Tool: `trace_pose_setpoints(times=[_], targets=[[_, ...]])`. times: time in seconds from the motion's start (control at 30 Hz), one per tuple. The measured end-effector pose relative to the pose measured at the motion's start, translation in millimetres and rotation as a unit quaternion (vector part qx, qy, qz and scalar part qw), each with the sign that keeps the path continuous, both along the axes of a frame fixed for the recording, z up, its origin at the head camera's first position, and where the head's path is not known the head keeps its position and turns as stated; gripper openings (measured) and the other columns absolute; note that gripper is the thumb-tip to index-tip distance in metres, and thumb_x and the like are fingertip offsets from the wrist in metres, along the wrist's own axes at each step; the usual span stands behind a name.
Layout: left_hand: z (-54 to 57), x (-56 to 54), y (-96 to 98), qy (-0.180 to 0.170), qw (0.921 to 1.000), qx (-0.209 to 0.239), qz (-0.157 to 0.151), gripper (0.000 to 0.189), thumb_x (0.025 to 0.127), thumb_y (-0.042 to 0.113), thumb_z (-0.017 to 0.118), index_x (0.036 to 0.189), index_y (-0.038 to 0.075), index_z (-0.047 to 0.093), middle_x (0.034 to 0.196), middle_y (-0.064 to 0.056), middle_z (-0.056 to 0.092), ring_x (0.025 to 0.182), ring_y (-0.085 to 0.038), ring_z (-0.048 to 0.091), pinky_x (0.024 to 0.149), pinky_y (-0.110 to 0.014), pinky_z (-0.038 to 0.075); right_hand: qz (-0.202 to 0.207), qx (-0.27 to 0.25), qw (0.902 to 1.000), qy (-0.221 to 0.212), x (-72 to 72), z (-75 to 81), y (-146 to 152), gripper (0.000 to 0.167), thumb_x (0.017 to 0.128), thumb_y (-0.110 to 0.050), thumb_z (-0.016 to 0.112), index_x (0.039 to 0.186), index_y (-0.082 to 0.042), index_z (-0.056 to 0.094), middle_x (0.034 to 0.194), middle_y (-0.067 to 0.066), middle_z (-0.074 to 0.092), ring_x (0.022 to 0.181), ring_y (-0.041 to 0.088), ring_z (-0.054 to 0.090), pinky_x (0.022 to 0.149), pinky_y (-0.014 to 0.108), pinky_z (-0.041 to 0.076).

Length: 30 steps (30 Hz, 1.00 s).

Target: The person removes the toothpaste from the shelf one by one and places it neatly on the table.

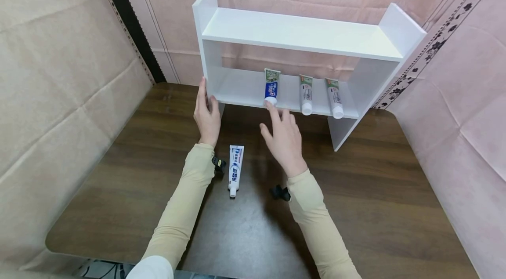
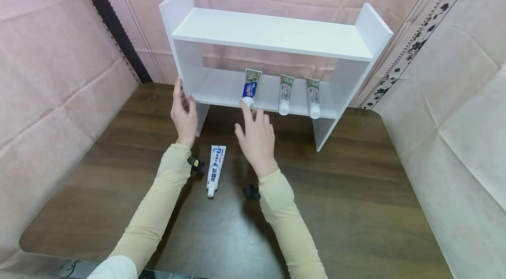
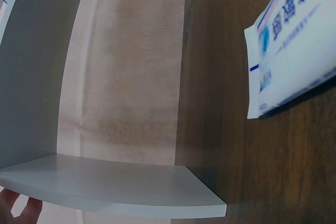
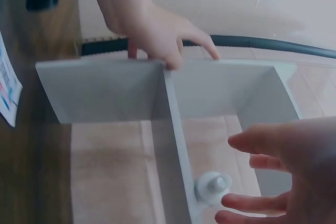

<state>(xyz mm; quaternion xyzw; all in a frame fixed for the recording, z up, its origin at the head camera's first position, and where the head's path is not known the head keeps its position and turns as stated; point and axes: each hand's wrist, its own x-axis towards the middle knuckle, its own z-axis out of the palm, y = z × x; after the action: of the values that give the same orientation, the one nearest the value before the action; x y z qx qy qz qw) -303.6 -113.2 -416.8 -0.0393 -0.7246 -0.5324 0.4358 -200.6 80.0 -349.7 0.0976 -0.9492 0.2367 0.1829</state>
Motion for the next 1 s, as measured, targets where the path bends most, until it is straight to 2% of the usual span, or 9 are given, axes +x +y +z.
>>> trace_pose_setpoints(times=[0.17, 0.3, 0.4, 0.57, 0.8, 1.0], targets=[[-1.5, 0.8, -0.9, -0.003, 1.0, 0.006, -0.001, 0.052, 0.1, 0.011, 0.048, 0.148, 0.029, 0.04, 0.151, 0.008, 0.045, 0.128, -0.017, 0.053, 0.103, -0.041, 0.046, -0.019, 0.0, 0.9998, 0.0, -19.1, 7.4, 3.0, 0.061, 0.094, -0.036, 0.06, 0.148, -0.021, 0.036, 0.125, 0.017, 0.052, 0.107, 0.031, 0.05, 0.084, 0.042, 0.048], [-2.9, 1.2, -1.0, -0.009, 0.9999, 0.005, -0.004, 0.052, 0.1, 0.012, 0.048, 0.149, 0.03, 0.039, 0.151, 0.008, 0.045, 0.126, -0.018, 0.054, 0.101, -0.042, 0.047, -0.025, 0.015, 0.9996, 0.003, -35.7, 8.8, 2.9, 0.068, 0.092, -0.045, 0.061, 0.149, -0.018, 0.035, 0.122, 0.017, 0.051, 0.103, 0.029, 0.048, 0.085, 0.04, 0.046], [-3.4, 1.6, -0.7, -0.011, 0.9999, 0.004, -0.008, 0.052, 0.1, 0.013, 0.048, 0.149, 0.03, 0.039, 0.151, 0.008, 0.045, 0.126, -0.018, 0.054, 0.101, -0.042, 0.048, -0.029, 0.028, 0.9992, 0.008, -45.8, 8.6, 1.6, 0.069, 0.091, -0.048, 0.061, 0.148, -0.016, 0.037, 0.121, 0.017, 0.051, 0.102, 0.029, 0.047, 0.085, 0.041, 0.045], [-3.2, 0.2, -0.5, -0.007, 0.9999, 0.0, -0.008, 0.052, 0.1, 0.013, 0.048, 0.149, 0.029, 0.039, 0.151, 0.006, 0.044, 0.128, -0.018, 0.053, 0.102, -0.042, 0.047, -0.043, 0.051, 0.9976, 0.019, -58.7, 6.0, -0.1, 0.063, 0.092, -0.05, 0.06, 0.141, -0.012, 0.047, 0.119, 0.016, 0.052, 0.105, 0.031, 0.048, 0.087, 0.044, 0.045], [-2.2, 1.3, -0.7, -0.012, 0.9999, 0.0, -0.011, 0.052, 0.1, 0.012, 0.048, 0.149, 0.029, 0.039, 0.15, 0.007, 0.045, 0.126, -0.019, 0.054, 0.101, -0.041, 0.048, -0.061, 0.067, 0.9947, 0.048, -68.8, -3.3, -0.9, 0.051, 0.094, -0.048, 0.057, 0.128, -0.01, 0.052, 0.114, 0.017, 0.055, 0.103, 0.032, 0.05, 0.086, 0.045, 0.044], [-1.2, 0.1, -0.4, -0.002, 1.0, -0.003, -0.002, 0.052, 0.1, 0.012, 0.048, 0.148, 0.027, 0.04, 0.149, 0.004, 0.047, 0.125, -0.02, 0.056, 0.099, -0.042, 0.049, -0.075, 0.065, 0.9916, 0.083, -68.8, -7.8, -4.1, 0.043, 0.095, -0.04, 0.058, 0.128, -0.012, 0.052, 0.112, 0.017, 0.056, 0.101, 0.033, 0.051, 0.083, 0.046, 0.043]])
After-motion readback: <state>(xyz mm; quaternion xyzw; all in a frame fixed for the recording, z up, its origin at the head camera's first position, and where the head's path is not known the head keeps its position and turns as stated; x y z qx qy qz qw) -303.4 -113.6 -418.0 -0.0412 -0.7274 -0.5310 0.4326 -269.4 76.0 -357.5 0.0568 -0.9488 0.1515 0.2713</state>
